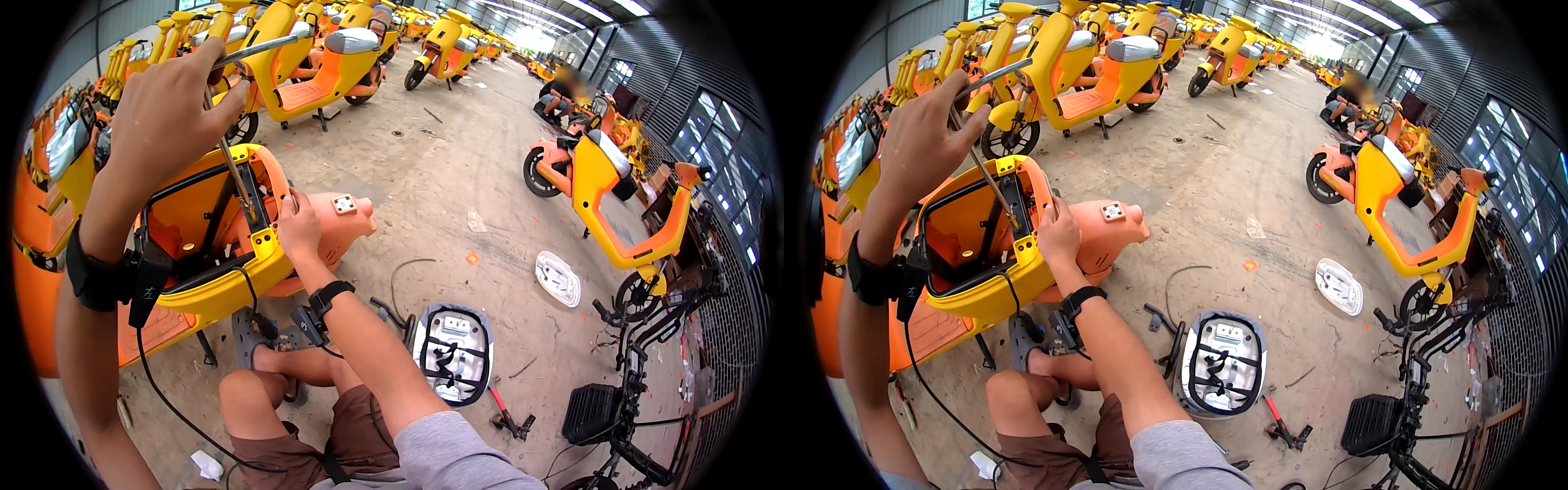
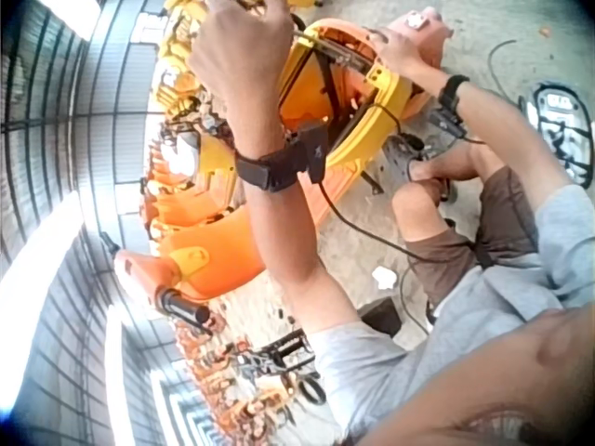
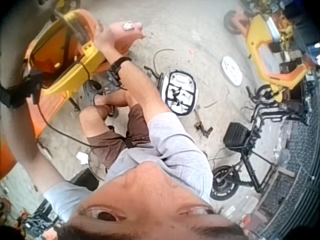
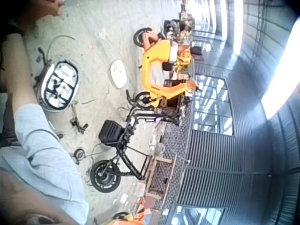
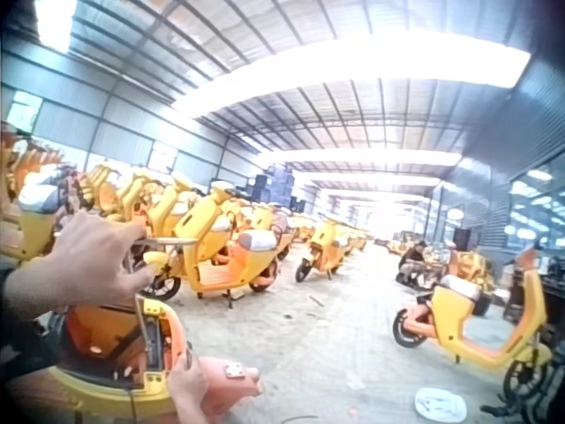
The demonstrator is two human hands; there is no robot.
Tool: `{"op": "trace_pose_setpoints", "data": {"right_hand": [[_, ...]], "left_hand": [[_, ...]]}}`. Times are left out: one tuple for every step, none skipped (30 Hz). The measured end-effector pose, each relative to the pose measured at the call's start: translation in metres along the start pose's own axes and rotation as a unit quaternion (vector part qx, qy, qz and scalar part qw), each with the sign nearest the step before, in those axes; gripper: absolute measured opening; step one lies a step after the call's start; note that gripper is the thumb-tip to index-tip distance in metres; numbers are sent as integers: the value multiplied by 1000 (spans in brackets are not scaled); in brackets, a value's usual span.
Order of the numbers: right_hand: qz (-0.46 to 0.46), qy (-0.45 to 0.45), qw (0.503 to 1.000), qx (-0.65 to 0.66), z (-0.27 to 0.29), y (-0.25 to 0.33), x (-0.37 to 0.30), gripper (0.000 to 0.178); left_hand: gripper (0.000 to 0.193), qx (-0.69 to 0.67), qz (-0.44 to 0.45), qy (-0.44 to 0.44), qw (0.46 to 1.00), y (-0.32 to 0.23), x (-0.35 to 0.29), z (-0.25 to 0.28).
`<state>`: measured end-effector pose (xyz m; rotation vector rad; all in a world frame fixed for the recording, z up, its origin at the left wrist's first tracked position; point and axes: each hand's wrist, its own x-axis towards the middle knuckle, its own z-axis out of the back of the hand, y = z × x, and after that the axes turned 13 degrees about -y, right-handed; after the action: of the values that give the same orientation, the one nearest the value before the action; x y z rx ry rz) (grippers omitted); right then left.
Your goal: The person assembles an orange and yellow electric scooter by connecting internal electrical wires and using a T-handle wrench to tighten bolts on the frame.
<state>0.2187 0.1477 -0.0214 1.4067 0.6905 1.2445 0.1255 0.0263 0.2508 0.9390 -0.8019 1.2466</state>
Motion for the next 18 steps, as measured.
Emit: {"op": "trace_pose_setpoints", "data": {"right_hand": [[7, -5, 1000, -2, 0, -1, 0, 40], [10, -7, 1000, 0, -1, -1, 0, 41], [13, -8, 1000, 2, -1, -2, 0, 41], [16, -10, 1000, 3, -1, -2, 0, 41], [9, -7, 1000, 5, -1, -3, 0, 41], [4, -5, 1000, 7, 0, -3, 0, 41], [-4, -1, 1000, 11, 0, -3, 0, 41], [-4, 2, 1000, 13, 0, -2, -1, 41], [-4, 6, 1000, 14, -1, -2, -2, 41], [-2, 7, 1000, 14, 0, 0, -2, 41], [-1, 7, 1000, 12, 1, 1, -2, 41], [-1, 8, 1000, 10, 2, 3, -3, 41], [0, 11, 1000, 7, 2, 3, -3, 41], [-3, 8, 1000, 10, 3, 2, -3, 41], [-6, 5, 1000, 13, 5, 1, -2, 41], [-8, 4, 1000, 19, 4, 2, -2, 42], [-11, 7, 1000, 21, 4, 3, -3, 42], [-13, 11, 1000, 23, 4, 3, -3, 42]], "left_hand": [[37, -3, -20, -29, 999, 3, -3, -3], [38, -7, -41, -58, 997, 4, -4, -5], [38, -1, -43, -57, 997, 4, -3, -5], [38, 4, -45, -55, 997, 1, -1, -3], [38, 9, -47, -53, 997, 1, 1, -3], [36, -4, -53, -62, 997, 4, 0, -5], [35, -14, -61, -70, 996, 8, 0, -8], [33, -24, -70, -77, 994, 11, 0, -11], [31, -43, -69, -71, 994, 13, 0, -11], [30, -65, -68, -68, 993, 16, 0, -11], [29, -87, -67, -64, 992, 19, 0, -10], [29, -103, -74, -60, 990, 23, 0, -10], [30, -118, -79, -55, 988, 27, -1, -9], [31, -134, -83, -51, 986, 30, -1, -9], [31, -139, -101, -72, 983, 32, -1, -12], [31, -140, -119, -95, 978, 34, -1, -15], [31, -141, -138, -116, 973, 35, -1, -16], [30, -94, -115, -95, 984, 34, -5, -14]]}}
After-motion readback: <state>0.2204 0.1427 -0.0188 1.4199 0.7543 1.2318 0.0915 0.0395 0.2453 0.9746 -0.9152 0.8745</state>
